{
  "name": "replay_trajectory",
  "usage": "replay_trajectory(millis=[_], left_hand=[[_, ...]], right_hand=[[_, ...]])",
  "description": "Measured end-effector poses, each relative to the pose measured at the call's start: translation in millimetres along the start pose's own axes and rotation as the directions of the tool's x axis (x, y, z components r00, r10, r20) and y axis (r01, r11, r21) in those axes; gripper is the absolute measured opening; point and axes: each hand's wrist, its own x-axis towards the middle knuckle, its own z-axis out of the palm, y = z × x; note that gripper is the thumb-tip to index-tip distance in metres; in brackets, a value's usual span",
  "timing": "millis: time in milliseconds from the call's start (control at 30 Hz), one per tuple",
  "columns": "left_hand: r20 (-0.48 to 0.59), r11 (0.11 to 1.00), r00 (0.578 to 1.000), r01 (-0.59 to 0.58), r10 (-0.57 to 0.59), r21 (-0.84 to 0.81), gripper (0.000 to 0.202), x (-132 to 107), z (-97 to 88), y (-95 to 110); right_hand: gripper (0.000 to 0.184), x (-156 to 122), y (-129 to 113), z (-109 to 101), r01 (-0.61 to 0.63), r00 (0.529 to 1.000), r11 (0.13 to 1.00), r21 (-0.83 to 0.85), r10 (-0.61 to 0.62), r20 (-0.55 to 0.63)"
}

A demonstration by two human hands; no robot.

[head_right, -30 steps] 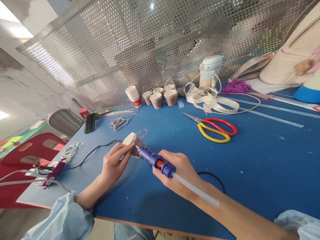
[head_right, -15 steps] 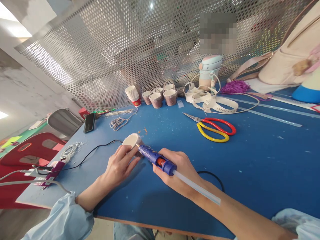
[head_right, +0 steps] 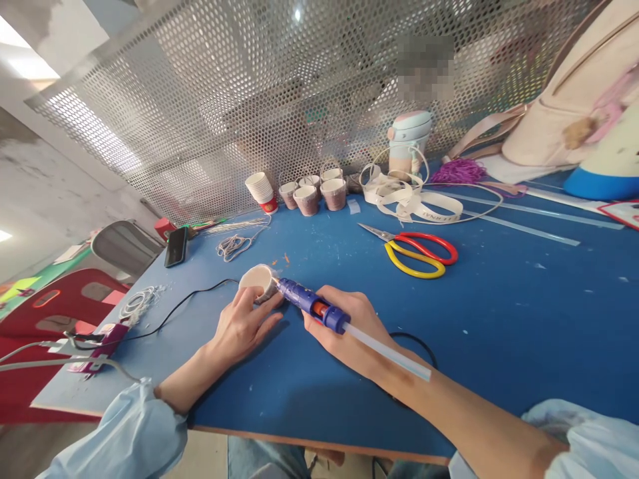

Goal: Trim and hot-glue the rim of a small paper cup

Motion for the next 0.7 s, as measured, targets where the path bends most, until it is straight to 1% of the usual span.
replay_trajectory(millis=[133, 233, 333, 433, 500, 567, 633, 667, 700], left_hand=[[0.011, 1.000, 1.000, -0.017, 0.017, -0.020, 0.032, 1, -1.8, 2], [-0.020, 0.996, 0.999, -0.047, 0.046, -0.080, 0.031, 0, -6.4, 4], [-0.078, 0.992, 0.996, -0.049, 0.040, -0.112, 0.038, -5, -12.9, 5], [-0.181, 0.997, 0.984, -0.013, -0.002, -0.082, 0.043, -8, -18.4, 3], [-0.257, 0.998, 0.965, 0.031, -0.046, -0.062, 0.035, -6, -19.7, 1], [-0.293, 0.995, 0.951, 0.084, -0.094, -0.048, 0.023, -1, -18.2, -1], [-0.285, 0.993, 0.952, 0.112, -0.116, -0.029, 0.010, 6, -14.0, -3], [-0.274, 0.994, 0.955, 0.110, -0.112, -0.022, 0.007, 9, -11.2, -3], [-0.264, 0.995, 0.959, 0.100, -0.101, -0.019, 0.009, 11, -8.2, -4]], right_hand=[[0.017, 1, -4, -3, -0.010, 1.000, 1.000, 0.001, 0.010, 0.008], [0.018, 2, -5, -5, -0.026, 1.000, 1.000, 0.015, 0.026, 0.005], [0.020, 3, -4, -6, -0.052, 0.999, 0.998, 0.047, 0.053, -0.004], [0.024, 4, -5, -7, -0.076, 0.997, 0.995, 0.070, 0.077, -0.015], [0.025, 5, -5, -7, -0.087, 0.996, 0.992, 0.086, 0.088, -0.006], [0.026, 6, -4, -7, -0.093, 0.996, 0.991, 0.096, 0.094, -0.006], [0.025, 7, -1, -5, -0.099, 0.995, 0.990, 0.099, 0.101, -0.015], [0.025, 8, 1, -4, -0.108, 0.994, 0.989, 0.098, 0.109, -0.012], [0.026, 8, 2, -3, -0.117, 0.993, 0.988, 0.100, 0.118, -0.006]])
